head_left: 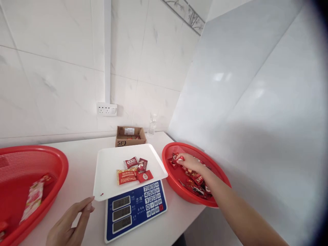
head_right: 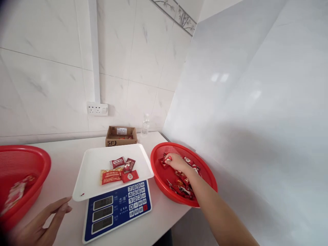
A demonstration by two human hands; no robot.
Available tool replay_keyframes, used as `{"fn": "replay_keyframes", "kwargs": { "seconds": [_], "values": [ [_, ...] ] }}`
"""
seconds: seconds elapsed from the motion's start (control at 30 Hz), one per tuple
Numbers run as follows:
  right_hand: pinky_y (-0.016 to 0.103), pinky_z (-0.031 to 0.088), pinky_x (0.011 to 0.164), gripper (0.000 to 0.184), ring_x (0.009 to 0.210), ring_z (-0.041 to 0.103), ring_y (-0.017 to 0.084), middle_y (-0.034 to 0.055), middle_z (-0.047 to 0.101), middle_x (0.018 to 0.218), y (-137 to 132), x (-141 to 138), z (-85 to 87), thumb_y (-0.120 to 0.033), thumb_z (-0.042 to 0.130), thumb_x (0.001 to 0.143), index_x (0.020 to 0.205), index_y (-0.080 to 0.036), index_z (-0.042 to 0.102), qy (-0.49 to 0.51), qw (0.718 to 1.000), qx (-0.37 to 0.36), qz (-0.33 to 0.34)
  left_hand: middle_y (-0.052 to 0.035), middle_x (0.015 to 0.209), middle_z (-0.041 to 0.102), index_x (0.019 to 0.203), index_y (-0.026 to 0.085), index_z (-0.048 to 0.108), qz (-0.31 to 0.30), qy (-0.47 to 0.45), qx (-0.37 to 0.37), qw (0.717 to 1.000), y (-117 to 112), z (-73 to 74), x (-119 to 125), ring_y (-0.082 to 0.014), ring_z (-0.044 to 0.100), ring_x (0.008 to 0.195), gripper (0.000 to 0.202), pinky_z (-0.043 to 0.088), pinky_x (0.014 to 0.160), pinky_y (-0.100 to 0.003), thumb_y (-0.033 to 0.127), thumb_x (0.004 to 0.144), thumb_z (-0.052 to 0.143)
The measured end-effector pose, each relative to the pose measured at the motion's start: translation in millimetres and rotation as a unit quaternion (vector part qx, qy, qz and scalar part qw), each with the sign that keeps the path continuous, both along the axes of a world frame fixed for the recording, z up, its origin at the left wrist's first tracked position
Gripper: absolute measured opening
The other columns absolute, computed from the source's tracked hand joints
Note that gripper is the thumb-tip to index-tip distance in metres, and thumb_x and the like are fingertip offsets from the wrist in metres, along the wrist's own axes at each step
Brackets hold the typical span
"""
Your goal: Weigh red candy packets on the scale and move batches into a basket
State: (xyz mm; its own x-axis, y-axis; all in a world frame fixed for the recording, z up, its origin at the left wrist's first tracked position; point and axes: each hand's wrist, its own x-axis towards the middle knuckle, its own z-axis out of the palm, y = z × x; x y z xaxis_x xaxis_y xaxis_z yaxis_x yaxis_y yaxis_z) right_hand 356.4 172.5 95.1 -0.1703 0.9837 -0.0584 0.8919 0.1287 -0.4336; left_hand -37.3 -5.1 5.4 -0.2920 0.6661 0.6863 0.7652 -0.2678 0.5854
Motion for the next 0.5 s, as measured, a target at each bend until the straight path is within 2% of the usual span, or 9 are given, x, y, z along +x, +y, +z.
{"fn": "replay_keyframes", "kwargs": {
  "seconds": [0.07,0.13,0.2,0.3,0.4,0.5],
  "values": [
    [0.032,0.048,0.080,0.017,0.088,0.063,0.019,0.0043,0.068,0.097,-8.9,-20.4,11.8,-0.025,0.047,0.086,0.095,-0.021,0.061,0.047,0.998,0.037,0.020,0.0030,0.065,0.069,0.090,0.025,0.064,-0.035,0.017,0.006,0.999,-1.7,6.8,1.1,-0.0092,0.065,0.051,0.028,0.041,0.033,-0.011,0.046,0.087,0.046],
    [0.033,0.048,0.083,0.019,0.091,0.062,0.019,0.0037,0.067,0.103,-20.7,-47.7,19.2,-0.031,0.049,0.084,0.097,-0.022,0.060,0.093,0.992,0.059,0.059,0.0034,0.065,0.068,0.092,0.024,0.063,-0.050,0.027,0.009,0.998,-2.5,10.3,1.5,-0.0086,0.065,0.052,0.025,0.041,0.034,-0.010,0.042,0.088,0.046],
    [0.034,0.045,0.090,0.013,0.098,0.060,0.020,0.0039,0.066,0.104,-32.3,-78.4,21.3,-0.028,0.057,0.079,0.089,-0.022,0.062,0.153,0.977,0.061,0.138,0.0031,0.067,0.069,0.094,0.024,0.062,-0.049,0.031,0.004,0.998,-2.4,10.0,1.3,-0.0087,0.066,0.055,0.022,0.045,0.040,-0.010,0.039,0.089,0.047],
    [0.033,0.045,0.088,0.010,0.094,0.061,0.018,0.0034,0.064,0.101,-42.5,-121.1,16.7,-0.022,0.058,0.076,0.085,-0.022,0.063,0.185,0.959,0.030,0.215,0.0021,0.067,0.069,0.094,0.023,0.062,-0.050,0.020,0.004,0.999,-1.9,6.4,0.2,-0.0093,0.066,0.055,0.022,0.046,0.040,-0.010,0.038,0.088,0.048],
    [0.034,0.041,0.094,0.010,0.102,0.058,0.018,0.0038,0.062,0.107,-43.5,-148.2,10.8,-0.019,0.058,0.075,0.083,-0.022,0.063,0.194,0.952,0.023,0.236,0.0012,0.067,0.068,0.093,0.022,0.062,-0.047,0.006,0.005,0.999,-1.9,5.2,-0.5,-0.0093,0.065,0.053,0.022,0.042,0.035,-0.010,0.038,0.088,0.048],
    [0.036,0.041,0.094,0.009,0.105,0.057,0.019,0.0032,0.062,0.109,-42.0,-156.4,10.0,-0.023,0.057,0.077,0.085,-0.022,0.061,0.205,0.957,0.027,0.205,0.0015,0.067,0.068,0.092,0.021,0.063,-0.047,0.002,0.010,0.999,-2.7,7.7,0.2,-0.0093,0.064,0.053,0.022,0.043,0.037,-0.011,0.038,0.088,0.048]
  ]
}}
